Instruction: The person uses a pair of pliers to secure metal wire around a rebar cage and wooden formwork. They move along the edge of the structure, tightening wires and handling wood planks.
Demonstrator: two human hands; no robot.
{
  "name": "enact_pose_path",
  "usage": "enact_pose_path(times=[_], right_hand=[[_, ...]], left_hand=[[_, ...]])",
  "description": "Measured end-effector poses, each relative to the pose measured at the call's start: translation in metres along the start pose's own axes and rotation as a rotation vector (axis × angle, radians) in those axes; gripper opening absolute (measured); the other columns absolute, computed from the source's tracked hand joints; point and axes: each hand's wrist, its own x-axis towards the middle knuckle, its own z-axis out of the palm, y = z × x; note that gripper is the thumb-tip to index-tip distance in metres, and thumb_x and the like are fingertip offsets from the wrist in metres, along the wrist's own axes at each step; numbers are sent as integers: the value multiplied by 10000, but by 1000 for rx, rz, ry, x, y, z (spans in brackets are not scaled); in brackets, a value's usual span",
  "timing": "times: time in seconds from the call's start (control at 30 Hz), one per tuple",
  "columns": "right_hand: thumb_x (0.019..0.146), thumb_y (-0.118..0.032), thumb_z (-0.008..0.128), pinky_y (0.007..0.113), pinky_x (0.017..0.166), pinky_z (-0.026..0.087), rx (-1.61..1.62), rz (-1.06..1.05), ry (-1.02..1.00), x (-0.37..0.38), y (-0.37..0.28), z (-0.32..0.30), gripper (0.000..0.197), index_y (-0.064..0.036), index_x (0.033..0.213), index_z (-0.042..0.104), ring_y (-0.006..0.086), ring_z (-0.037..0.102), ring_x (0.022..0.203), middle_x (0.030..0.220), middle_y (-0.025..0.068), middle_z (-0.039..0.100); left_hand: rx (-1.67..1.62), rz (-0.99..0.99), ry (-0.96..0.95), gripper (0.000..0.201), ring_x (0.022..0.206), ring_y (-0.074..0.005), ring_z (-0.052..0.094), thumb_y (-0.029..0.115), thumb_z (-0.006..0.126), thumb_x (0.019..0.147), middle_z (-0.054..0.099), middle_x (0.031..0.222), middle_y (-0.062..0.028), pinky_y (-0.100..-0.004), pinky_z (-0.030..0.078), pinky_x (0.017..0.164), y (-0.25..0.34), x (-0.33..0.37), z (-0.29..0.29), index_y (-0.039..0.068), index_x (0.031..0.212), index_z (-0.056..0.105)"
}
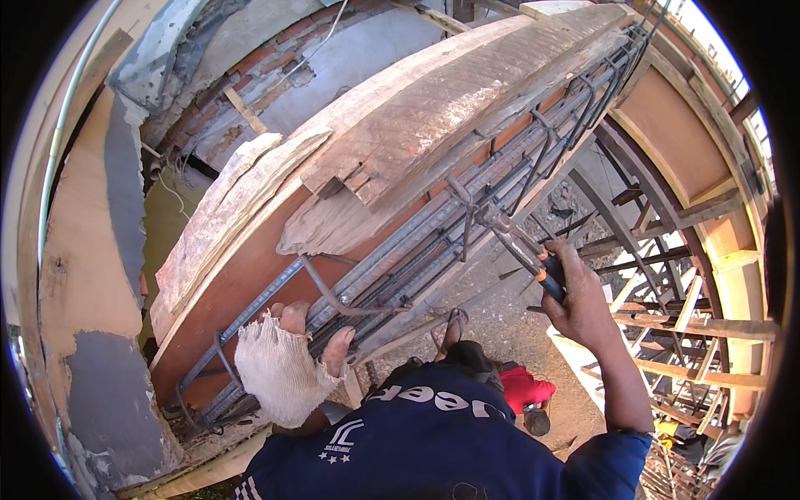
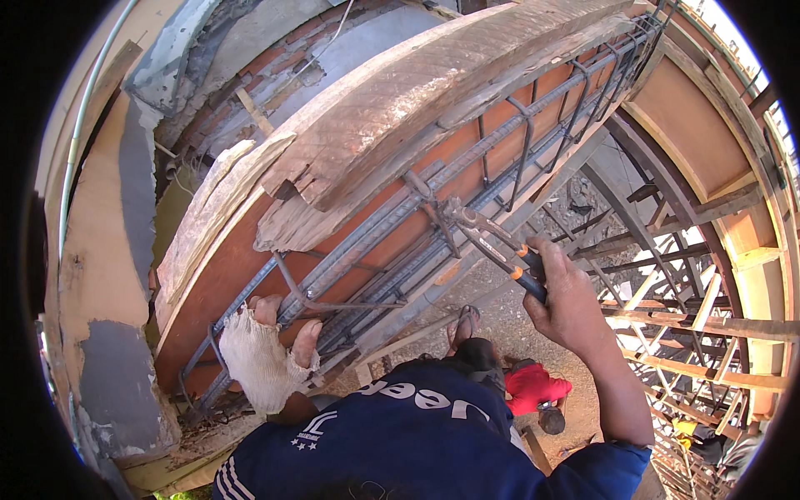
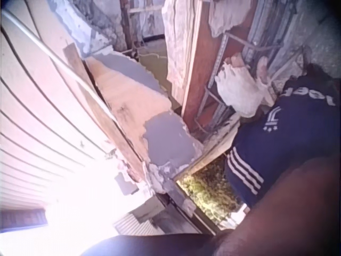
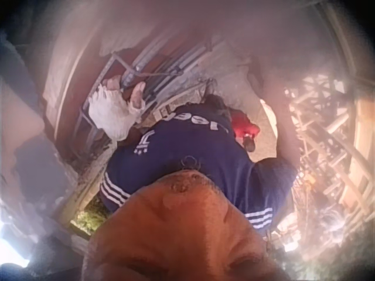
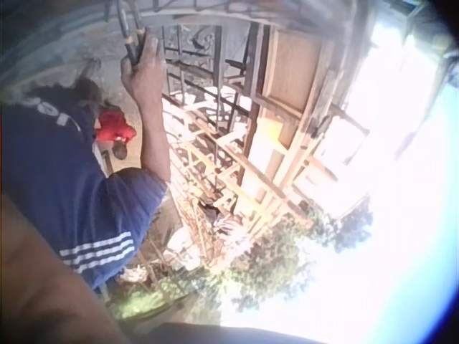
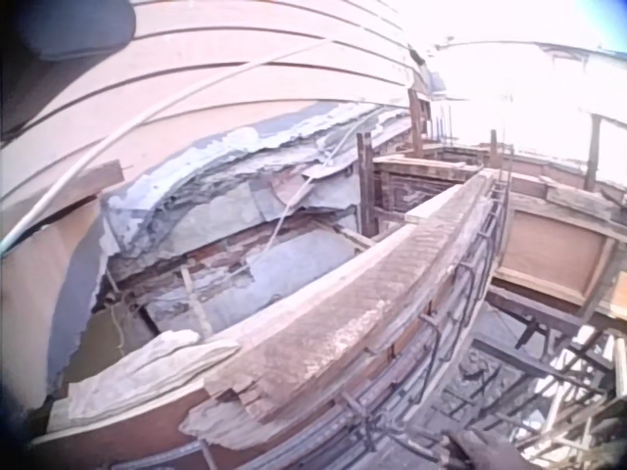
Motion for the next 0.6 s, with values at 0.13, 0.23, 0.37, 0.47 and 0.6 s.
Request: enact_pose_path(times=[0.13, 0.23, 0.37, 0.47, 0.6], right_hand=[[769, 2, 630, 497, 804, 511, -380, -20, -51, 11, -10, -43, 362, -5, 1100, 484, 433, 625, 911, 1004, 239, 587], [820, -15, 597, 482, 858, 505, -747, -104, -129, 26, -42, -65, 221, -1, 1025, 514, 403, 609, 985, 1047, 222, 570], [885, -58, 555, 492, 906, 486, -1036, -328, 72, 31, -67, -72, 163, 7, 1033, 537, 382, 584, 1012, 1067, 219, 540], [888, -63, 566, 492, 874, 492, -1133, -262, 17, 33, -79, -78, 239, -14, 1121, 540, 382, 585, 1008, 1058, 212, 535], [826, -48, 652, 481, 824, 503, -883, -100, -116, 35, -82, -89, 405, -54, 1207, 518, 365, 597, 997, 1046, 185, 545]], left_hand=[[-23, -11, -6, 520, 785, -382, 646, 418, 816, 747, 641, 837, -177, -471, 493, 709, 3, -1, 1, 42, 1061, 644], [20, -29, -12, 532, 789, -383, 649, 433, 822, 736, 655, 854, -188, -477, 496, 709, 3, -1, 0, 40, 1054, 653], [27, 5, 54, 546, 804, -383, 659, 449, 824, 728, 679, 894, -210, -483, 503, 713, 0, -2, 4, 35, 1046, 664], [71, 119, 125, 412, 677, -352, 602, 373, 759, 811, 589, 756, -140, -426, 464, 600, -1, 5, 4, 41, 1012, 623], [47, 106, 111, 431, 699, -364, 615, 370, 770, 799, 605, 782, -145, -438, 473, 620, -3, 2, 6, 40, 1033, 623]])
